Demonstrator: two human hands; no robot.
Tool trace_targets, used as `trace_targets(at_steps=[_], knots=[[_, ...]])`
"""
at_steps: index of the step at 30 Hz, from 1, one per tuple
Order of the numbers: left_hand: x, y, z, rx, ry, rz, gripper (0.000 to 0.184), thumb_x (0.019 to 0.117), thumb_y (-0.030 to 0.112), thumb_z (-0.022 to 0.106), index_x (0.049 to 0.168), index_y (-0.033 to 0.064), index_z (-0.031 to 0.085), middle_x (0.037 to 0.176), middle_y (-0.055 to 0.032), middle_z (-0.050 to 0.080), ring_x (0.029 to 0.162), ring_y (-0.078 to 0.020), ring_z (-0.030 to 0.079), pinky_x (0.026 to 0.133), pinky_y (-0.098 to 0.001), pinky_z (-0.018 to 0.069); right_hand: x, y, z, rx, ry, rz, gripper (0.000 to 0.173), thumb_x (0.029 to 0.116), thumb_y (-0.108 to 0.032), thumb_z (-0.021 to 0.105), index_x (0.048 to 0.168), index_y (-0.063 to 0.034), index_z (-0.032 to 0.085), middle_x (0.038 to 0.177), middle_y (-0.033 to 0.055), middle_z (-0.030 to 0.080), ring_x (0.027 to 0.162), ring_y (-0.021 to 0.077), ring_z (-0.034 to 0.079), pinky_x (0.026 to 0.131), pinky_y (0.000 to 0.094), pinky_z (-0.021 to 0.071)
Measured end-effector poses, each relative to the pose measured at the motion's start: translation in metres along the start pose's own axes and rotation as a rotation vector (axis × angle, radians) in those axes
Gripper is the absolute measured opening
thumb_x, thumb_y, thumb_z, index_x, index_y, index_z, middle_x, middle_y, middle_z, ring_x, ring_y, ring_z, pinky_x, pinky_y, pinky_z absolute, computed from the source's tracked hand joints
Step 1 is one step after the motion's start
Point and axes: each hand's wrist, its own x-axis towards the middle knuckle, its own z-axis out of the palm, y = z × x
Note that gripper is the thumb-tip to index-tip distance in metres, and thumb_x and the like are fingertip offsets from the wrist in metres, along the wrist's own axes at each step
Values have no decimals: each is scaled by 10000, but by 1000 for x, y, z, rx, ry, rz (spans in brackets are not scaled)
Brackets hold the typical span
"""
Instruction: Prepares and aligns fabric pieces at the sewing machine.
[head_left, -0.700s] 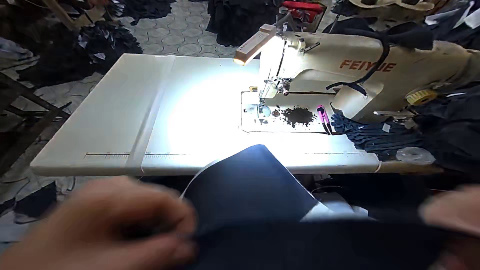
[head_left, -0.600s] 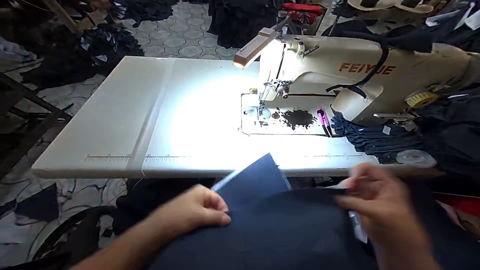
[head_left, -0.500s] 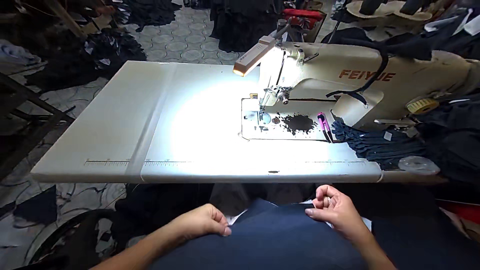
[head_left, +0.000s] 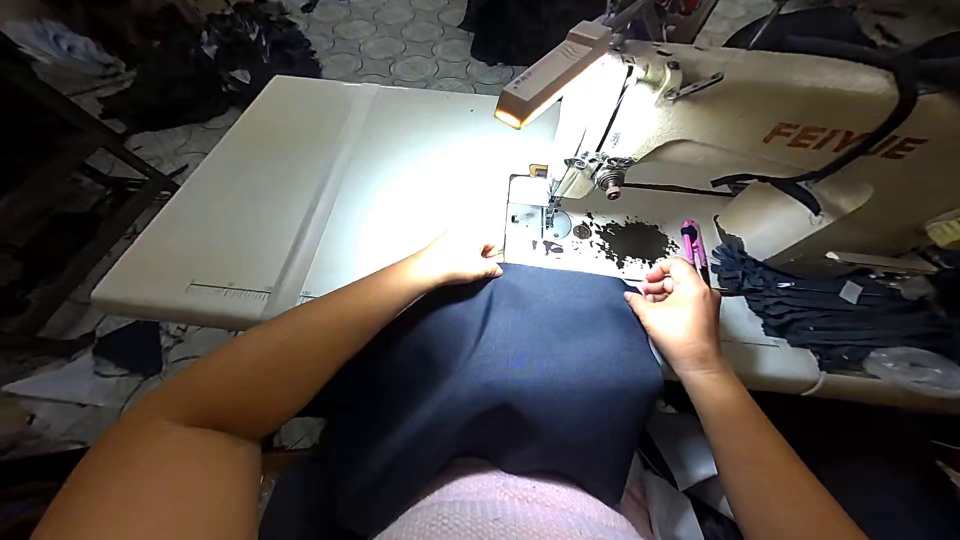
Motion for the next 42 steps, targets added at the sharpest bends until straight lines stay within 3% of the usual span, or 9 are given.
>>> trace_targets(at_steps=[5,9,12,14,15,17,22,29,42], knots=[[-7,18,11,81,172,50,164,938,94,707,1089,34,685,992,-153,687,949,-334,665,822,-571,507,-3,11,1,-71,-66,-177,334,841,40,733,1148,49,602,894,205,667,738,329,659,664,513,536],[-18,28,46,256,387,190,156,963,6,563,1010,-17,710,957,-206,696,904,-386,700,750,-553,548,-2,18,3,-81,-87,-322,279,874,42,644,1150,74,620,925,230,673,778,353,669,699,509,546],[-32,64,67,398,414,25,141,955,11,593,969,-101,678,950,-250,664,921,-416,693,719,-520,570,-2,21,4,-91,-87,-386,258,892,18,605,1143,69,630,932,231,679,781,375,674,703,526,543],[-41,89,81,409,292,-190,476,1071,279,504,1225,-163,593,1224,-326,597,1184,-455,611,884,-569,535,-3,22,4,-111,-113,-420,275,917,12,567,1174,67,649,1014,258,697,895,422,699,787,565,553],[-43,97,88,369,195,-291,671,1099,409,403,1446,-165,421,1489,-363,430,1417,-472,436,1059,-632,416,-4,22,4,-129,-135,-438,284,930,8,543,1179,50,671,1062,263,699,973,441,698,842,586,548],[-44,90,105,295,212,-314,771,1092,505,301,1594,-75,224,1658,-323,183,1560,-462,162,1157,-749,165,-9,24,3,-158,-160,-474,341,909,10,506,1149,-32,745,1044,237,701,980,434,689,831,591,543],[-39,40,104,320,396,31,686,1071,464,301,1550,-16,405,1616,-266,354,1533,-435,281,1120,-799,166,-39,12,3,-230,-147,-472,458,820,8,512,1168,-116,783,936,211,688,835,401,687,709,531,556],[8,-16,42,367,109,478,704,1062,511,320,1582,39,375,1655,-191,321,1560,-352,250,1178,-743,133,-75,-19,25,-296,-10,-420,395,824,-50,531,1124,-30,787,845,156,711,762,319,704,683,435,573],[64,-33,7,390,-16,683,680,1064,500,334,1582,63,384,1659,-176,320,1560,-327,261,1200,-713,131,-68,-39,47,-348,76,-372,351,818,-56,543,1058,1,793,809,128,722,745,276,717,656,379,578]])
